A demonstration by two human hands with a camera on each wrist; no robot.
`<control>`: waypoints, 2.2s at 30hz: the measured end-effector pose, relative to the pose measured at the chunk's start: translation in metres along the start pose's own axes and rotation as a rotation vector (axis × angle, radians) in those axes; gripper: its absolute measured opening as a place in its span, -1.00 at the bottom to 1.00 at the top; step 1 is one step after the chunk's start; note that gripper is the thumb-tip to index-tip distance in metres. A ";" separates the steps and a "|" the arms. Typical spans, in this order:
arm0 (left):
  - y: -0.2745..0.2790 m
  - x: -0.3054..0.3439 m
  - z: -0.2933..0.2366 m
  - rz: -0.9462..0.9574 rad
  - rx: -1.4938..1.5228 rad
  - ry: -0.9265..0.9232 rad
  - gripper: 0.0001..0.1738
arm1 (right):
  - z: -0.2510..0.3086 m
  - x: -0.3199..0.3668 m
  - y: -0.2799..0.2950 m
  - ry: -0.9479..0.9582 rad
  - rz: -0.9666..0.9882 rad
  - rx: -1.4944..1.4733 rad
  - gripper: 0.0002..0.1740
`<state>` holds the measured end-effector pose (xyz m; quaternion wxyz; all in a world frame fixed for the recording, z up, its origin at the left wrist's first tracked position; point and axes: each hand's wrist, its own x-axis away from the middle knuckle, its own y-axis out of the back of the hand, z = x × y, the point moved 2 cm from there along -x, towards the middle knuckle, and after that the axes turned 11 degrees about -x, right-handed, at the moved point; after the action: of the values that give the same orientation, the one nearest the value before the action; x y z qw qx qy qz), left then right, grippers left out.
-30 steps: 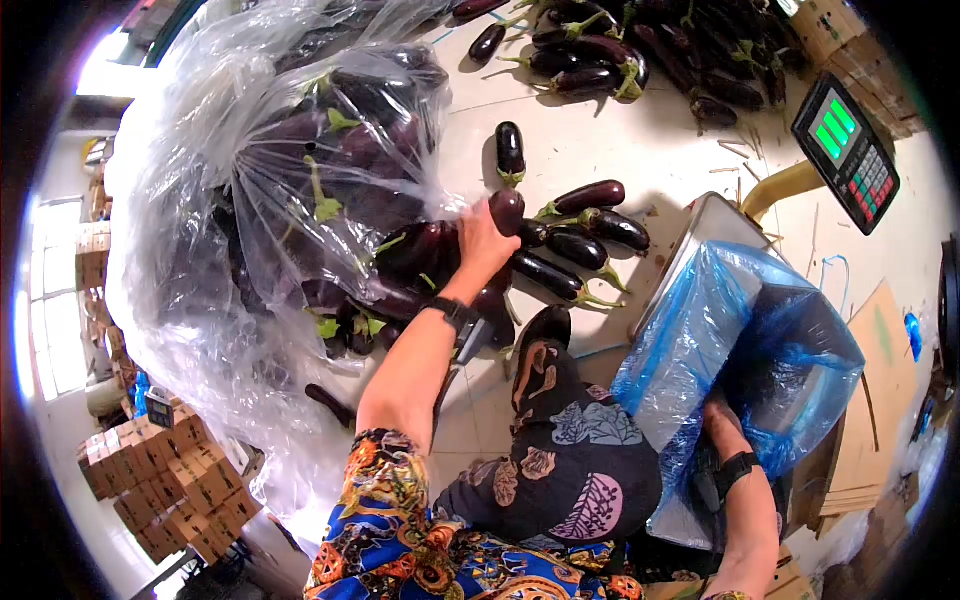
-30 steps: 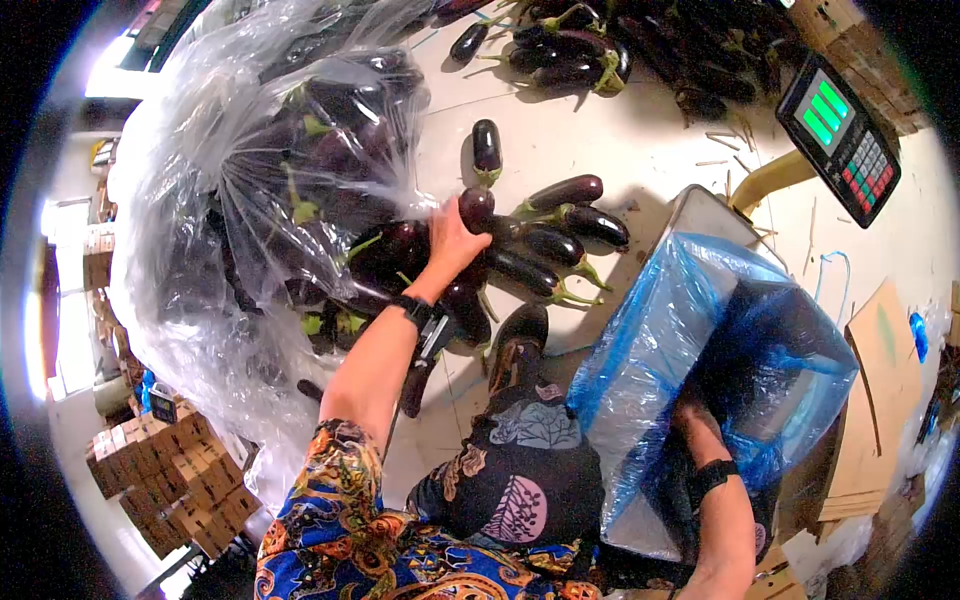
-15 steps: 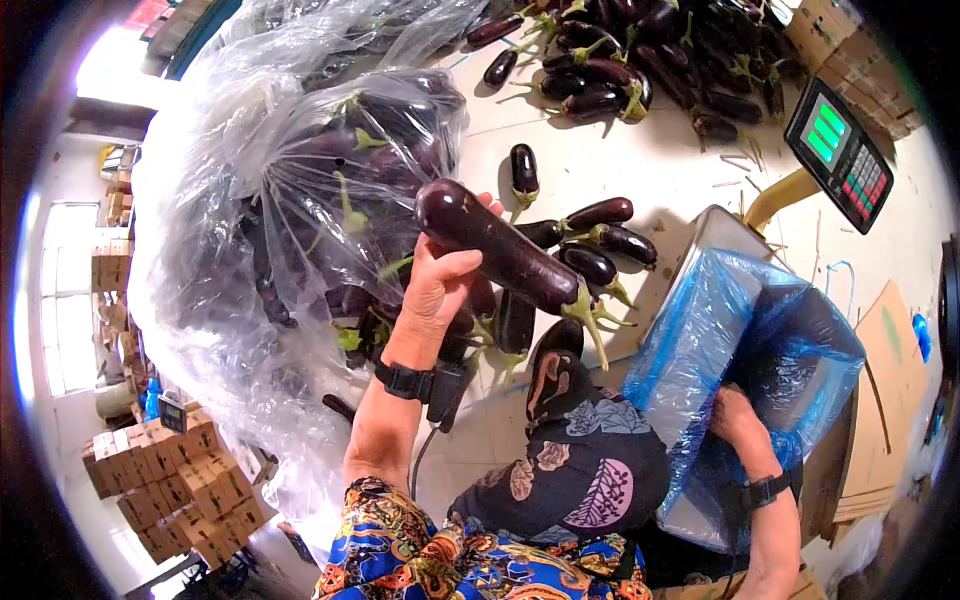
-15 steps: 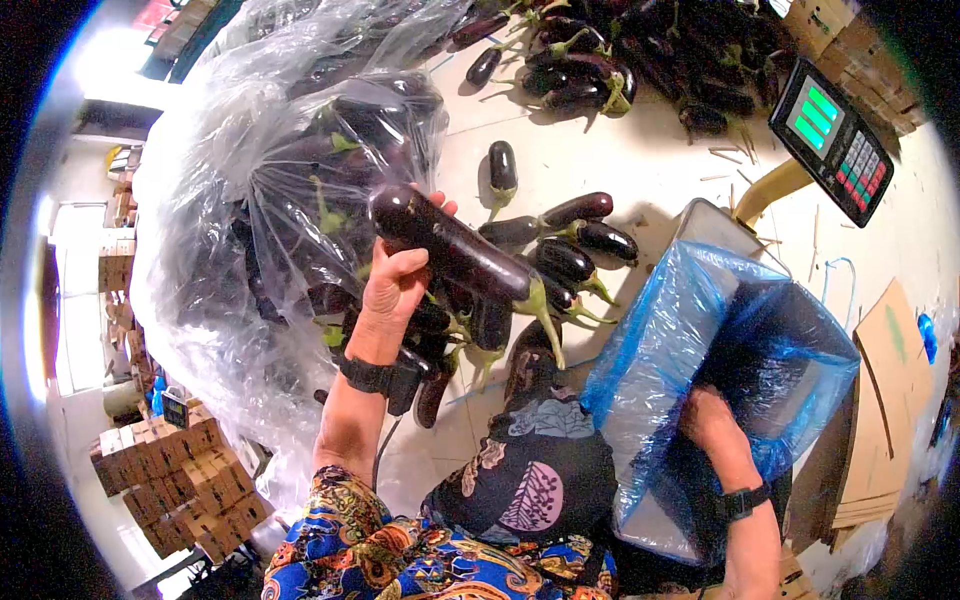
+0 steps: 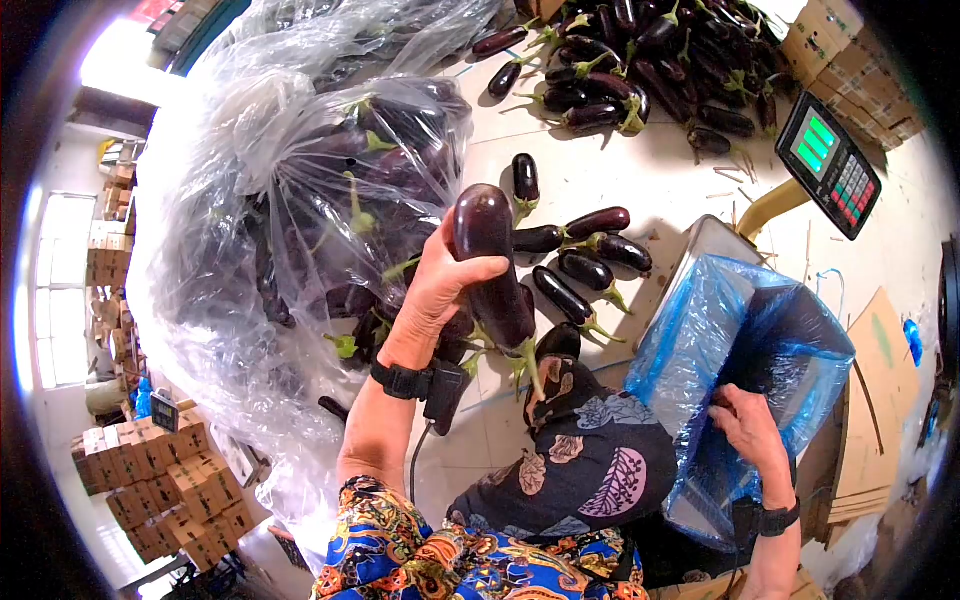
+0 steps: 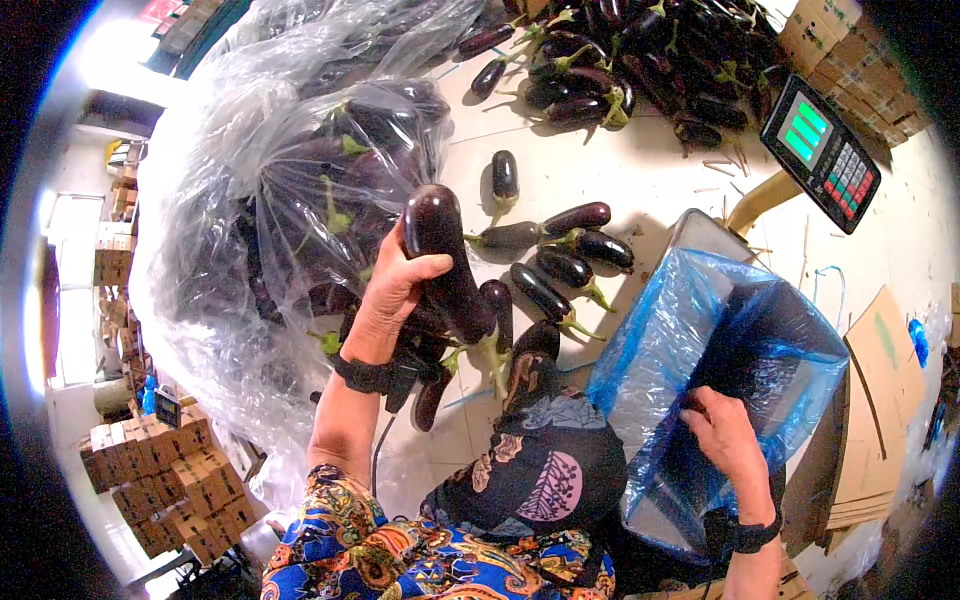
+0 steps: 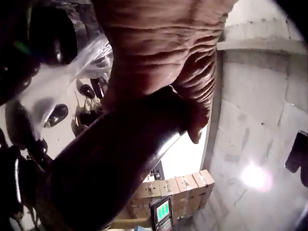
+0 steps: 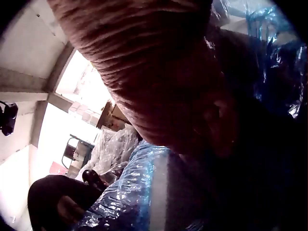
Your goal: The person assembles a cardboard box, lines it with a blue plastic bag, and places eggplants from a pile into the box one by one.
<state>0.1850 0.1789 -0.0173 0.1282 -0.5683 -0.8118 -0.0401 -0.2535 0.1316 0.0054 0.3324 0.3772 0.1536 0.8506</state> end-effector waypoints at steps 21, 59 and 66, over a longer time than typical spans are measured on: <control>-0.237 0.014 -0.147 0.552 -0.171 -0.414 -0.29 | 0.162 0.024 0.058 0.183 -0.482 -0.694 -0.29; 0.066 0.091 0.201 -0.726 0.142 0.546 0.03 | -0.161 -0.057 -0.070 -0.363 -0.179 -1.002 -0.57; 0.032 0.136 0.120 -0.222 0.460 0.267 -0.32 | -0.183 -0.048 -0.057 -0.318 -0.165 -0.526 -0.69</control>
<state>0.1518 0.3397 -0.1006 0.3544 -0.4215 -0.8328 0.0565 -0.3404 0.1384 -0.1720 0.5064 0.3929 -0.0956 0.7616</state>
